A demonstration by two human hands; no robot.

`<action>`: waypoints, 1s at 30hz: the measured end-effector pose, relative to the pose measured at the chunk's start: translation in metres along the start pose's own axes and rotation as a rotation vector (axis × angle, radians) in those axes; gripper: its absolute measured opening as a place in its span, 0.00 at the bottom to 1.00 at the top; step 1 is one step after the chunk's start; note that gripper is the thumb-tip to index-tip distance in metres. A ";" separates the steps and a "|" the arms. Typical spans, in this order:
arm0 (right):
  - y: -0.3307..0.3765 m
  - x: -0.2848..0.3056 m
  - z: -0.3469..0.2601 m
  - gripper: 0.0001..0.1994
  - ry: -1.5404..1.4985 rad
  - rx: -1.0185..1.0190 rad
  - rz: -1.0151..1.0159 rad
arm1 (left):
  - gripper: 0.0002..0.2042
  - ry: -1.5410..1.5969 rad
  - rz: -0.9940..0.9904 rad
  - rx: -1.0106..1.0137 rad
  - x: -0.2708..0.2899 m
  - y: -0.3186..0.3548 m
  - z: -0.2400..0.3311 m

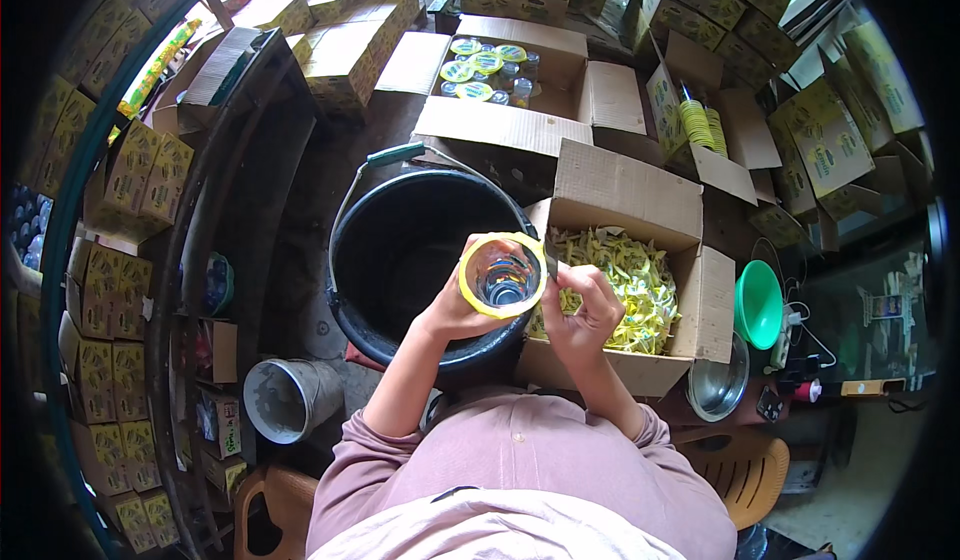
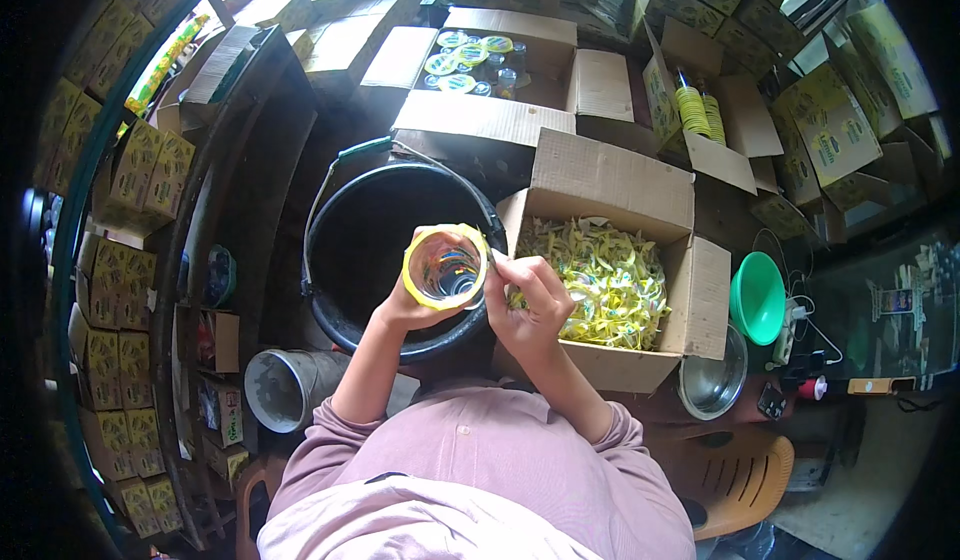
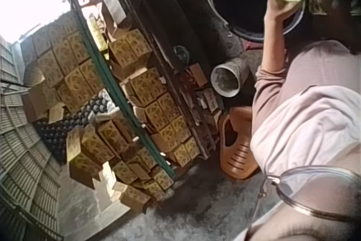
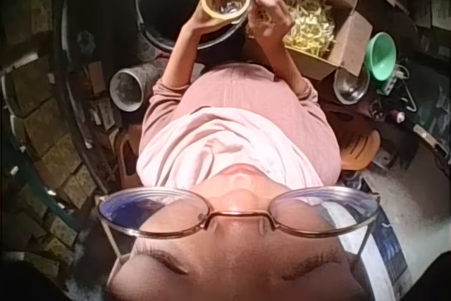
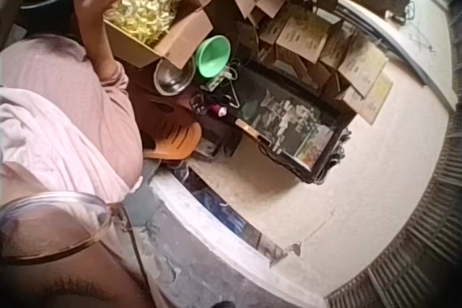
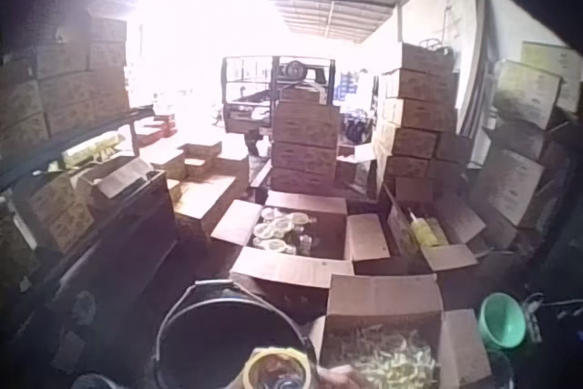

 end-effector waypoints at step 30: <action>-0.011 0.000 0.008 0.12 -0.044 0.020 -0.098 | 0.31 0.003 -0.084 0.079 0.001 0.002 0.002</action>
Point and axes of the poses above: each hand's wrist, its own y-axis away from the middle knuckle, its own x-axis out of the back of the hand, z = x × y, the point moved 3 cm from there along -y, towards the middle knuckle, and after that the axes turned 13 degrees about -x, right-handed, at the moved point
